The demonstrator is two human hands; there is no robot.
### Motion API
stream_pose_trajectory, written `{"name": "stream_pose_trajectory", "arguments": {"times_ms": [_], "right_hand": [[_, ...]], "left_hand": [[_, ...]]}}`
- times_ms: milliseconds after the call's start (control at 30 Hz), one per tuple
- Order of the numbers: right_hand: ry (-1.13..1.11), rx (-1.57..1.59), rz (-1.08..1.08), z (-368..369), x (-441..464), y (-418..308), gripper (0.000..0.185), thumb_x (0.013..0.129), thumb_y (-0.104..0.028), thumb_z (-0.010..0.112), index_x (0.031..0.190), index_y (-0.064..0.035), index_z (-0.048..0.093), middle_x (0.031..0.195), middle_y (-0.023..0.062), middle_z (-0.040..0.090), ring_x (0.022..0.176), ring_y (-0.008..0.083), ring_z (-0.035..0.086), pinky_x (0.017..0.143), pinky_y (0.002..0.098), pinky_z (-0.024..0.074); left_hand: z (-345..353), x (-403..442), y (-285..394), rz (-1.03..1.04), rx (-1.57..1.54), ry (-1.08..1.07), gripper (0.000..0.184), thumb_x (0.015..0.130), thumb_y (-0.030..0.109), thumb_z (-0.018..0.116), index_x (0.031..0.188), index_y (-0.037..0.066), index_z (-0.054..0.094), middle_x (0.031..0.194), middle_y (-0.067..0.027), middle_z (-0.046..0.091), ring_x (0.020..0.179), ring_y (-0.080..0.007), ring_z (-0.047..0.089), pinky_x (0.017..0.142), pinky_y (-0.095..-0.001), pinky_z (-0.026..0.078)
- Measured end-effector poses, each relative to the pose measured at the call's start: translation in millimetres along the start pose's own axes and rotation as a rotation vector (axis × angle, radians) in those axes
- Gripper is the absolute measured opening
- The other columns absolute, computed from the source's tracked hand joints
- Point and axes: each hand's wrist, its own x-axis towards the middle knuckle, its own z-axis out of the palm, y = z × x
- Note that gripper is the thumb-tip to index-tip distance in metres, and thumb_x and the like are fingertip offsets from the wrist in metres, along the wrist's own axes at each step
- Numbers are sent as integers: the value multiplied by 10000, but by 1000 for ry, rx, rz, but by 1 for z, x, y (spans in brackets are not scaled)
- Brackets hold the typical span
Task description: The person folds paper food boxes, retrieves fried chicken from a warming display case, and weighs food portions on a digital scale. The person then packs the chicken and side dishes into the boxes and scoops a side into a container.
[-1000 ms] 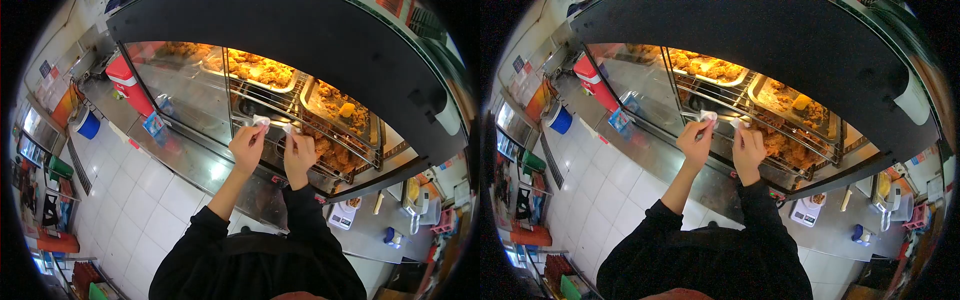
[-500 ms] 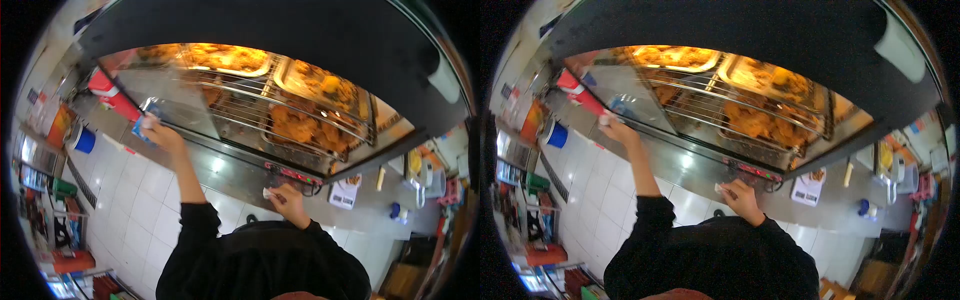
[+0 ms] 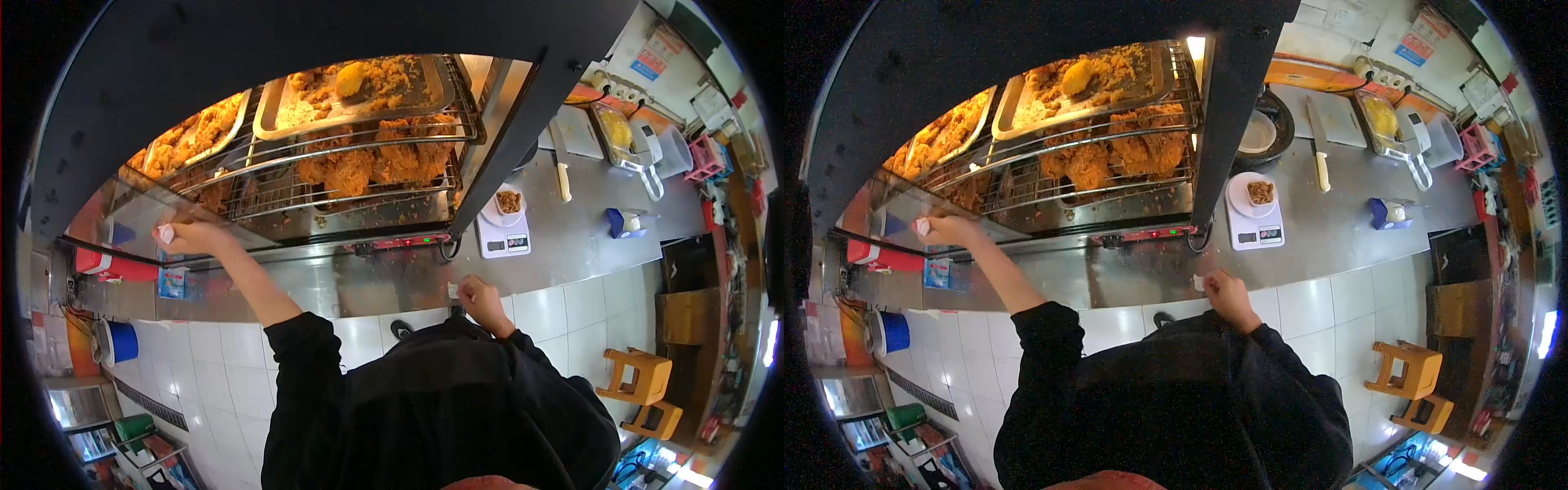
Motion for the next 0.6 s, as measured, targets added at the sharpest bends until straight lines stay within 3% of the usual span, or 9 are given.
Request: {"name": "stream_pose_trajectory", "arguments": {"times_ms": [100, 167, 267, 333, 367, 433, 500, 600], "right_hand": [[-27, -56, -162, 21, 16, -3, 94, 781, -52, 621, 862, -21, 584, 775, 140, 593, 672, 307, 610, 587, 370, 483], [2, -61, -261, 51, 34, 0, 117, 783, -64, 611, 892, -30, 587, 826, 137, 589, 730, 328, 600, 613, 391, 489], [-61, -165, -355, 104, 67, 24, 148, 796, -91, 596, 933, -38, 580, 880, 145, 586, 776, 330, 597, 649, 397, 497], [-99, -299, -366, 111, 84, 17, 138, 784, -76, 554, 915, -39, 578, 928, 146, 557, 772, 334, 601, 657, 406, 512], [-117, -396, -340, 113, 89, 13, 130, 768, -52, 518, 882, -38, 579, 957, 145, 528, 752, 337, 606, 653, 413, 524], [-40, -346, -362, 123, 97, 23, 135, 769, -53, 516, 886, -35, 579, 964, 146, 528, 788, 331, 603, 662, 407, 522], [106, -323, -400, 118, 95, 22, 139, 770, -54, 510, 885, -32, 585, 961, 143, 531, 874, 325, 586, 691, 401, 515], [93, -319, -253, 124, 95, 27, 152, 776, -65, 507, 898, -33, 591, 987, 140, 531, 907, 317, 575, 725, 403, 507]], "left_hand": [[14, -47, 30, 2, 103, 67, 342, 922, 195, 421, 1162, -48, 434, 1123, -182, 436, 1039, -275, 455, 912, -370, 366], [22, -80, 35, 46, 141, 94, 372, 927, 151, 445, 1223, -69, 400, 1222, -204, 396, 1141, -298, 421, 1001, -389, 329], [38, -140, 70, -18, 28, 35, 450, 907, 59, 427, 1315, -53, 274, 1310, -201, 296, 1227, -301, 345, 1055, -396, 282], [43, -184, 104, -73, -80, -56, 375, 912, 84, 446, 1256, -22, 342, 1349, -197, 220, 1256, -282, 283, 1045, -392, 242], [40, -205, 105, 54, -28, -140, 354, 901, 42, 458, 1232, -20, 350, 1334, -182, 213, 1259, -296, 279, 1046, -381, 233], [22, -237, 128, 50, -128, -318, 117, 892, 63, 484, 995, 15, 455, 1323, -173, 234, 1275, -244, 226, 1040, -391, 210], [-13, -257, 131, 179, -185, -460, 96, 874, 71, 519, 956, 28, 493, 1312, -191, 284, 1218, -231, 317, 1008, -395, 264], [-78, -269, 92, 277, -131, -909, 74, 834, 45, 559, 907, 45, 547, 1025, -153, 508, 934, -242, 517, 826, -368, 414]]}}
